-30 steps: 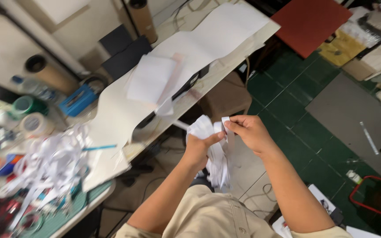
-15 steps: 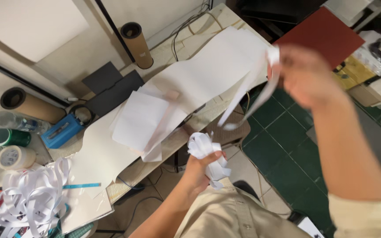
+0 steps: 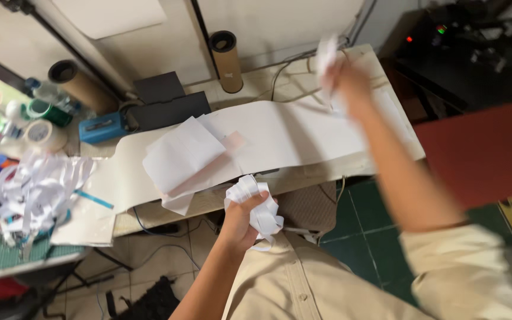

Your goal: The person pulls white ribbon strips from rolls on a shelf, cuts lengths with scissors, gathers strips into a bunch, and ties them together by hand. They then carry the finished bundle and hang it on a hook beneath a shelf.

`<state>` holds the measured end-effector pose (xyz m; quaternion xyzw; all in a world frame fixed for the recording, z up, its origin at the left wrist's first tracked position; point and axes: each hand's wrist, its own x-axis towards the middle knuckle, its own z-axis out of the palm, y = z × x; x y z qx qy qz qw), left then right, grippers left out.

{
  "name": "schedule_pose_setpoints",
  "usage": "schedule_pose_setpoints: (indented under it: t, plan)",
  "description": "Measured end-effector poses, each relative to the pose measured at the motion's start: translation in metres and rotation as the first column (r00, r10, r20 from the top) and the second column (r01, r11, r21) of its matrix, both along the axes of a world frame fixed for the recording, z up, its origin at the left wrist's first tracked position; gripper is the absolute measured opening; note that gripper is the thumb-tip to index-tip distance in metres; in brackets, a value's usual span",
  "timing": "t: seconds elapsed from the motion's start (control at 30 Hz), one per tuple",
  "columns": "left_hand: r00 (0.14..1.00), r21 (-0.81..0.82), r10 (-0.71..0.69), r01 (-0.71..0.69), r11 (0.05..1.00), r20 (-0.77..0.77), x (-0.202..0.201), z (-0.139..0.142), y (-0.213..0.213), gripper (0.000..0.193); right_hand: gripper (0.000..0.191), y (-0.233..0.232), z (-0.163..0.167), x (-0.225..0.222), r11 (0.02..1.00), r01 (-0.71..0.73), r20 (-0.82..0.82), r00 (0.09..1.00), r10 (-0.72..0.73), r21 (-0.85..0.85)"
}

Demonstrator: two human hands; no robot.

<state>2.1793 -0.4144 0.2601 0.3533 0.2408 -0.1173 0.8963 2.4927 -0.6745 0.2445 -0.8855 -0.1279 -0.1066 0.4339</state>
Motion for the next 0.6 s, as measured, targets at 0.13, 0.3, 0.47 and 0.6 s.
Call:
schedule_pose_setpoints:
  t: [0.13,0.3,0.47,0.6]
  plan:
    - [0.998,-0.014,0.059,-0.058,0.998,0.033,0.014,-0.006,-0.026,0.022,0.021,0.008,-0.186,-0.031,0.96,0.163,-0.565,0.825,-0.006,0.227]
    - [0.993,0.059,0.119,-0.118,0.991,-0.02,0.041,-0.018,-0.046,0.023,0.031,0.001,-0.199,-0.086,0.995,0.096,-0.255,0.962,-0.1,-0.028]
    - [0.994,0.08,0.1,-0.096,0.992,-0.042,0.054,-0.03,-0.062,0.023,0.014,0.007,-0.107,-0.176,0.655,-0.015,-0.515,0.603,0.609,0.755]
    - [0.998,0.059,0.039,-0.042,0.997,0.047,0.062,-0.039,-0.067,0.021,0.015,0.006,-0.092,-0.187,0.775,-0.21,-0.554,0.59,0.587,0.596]
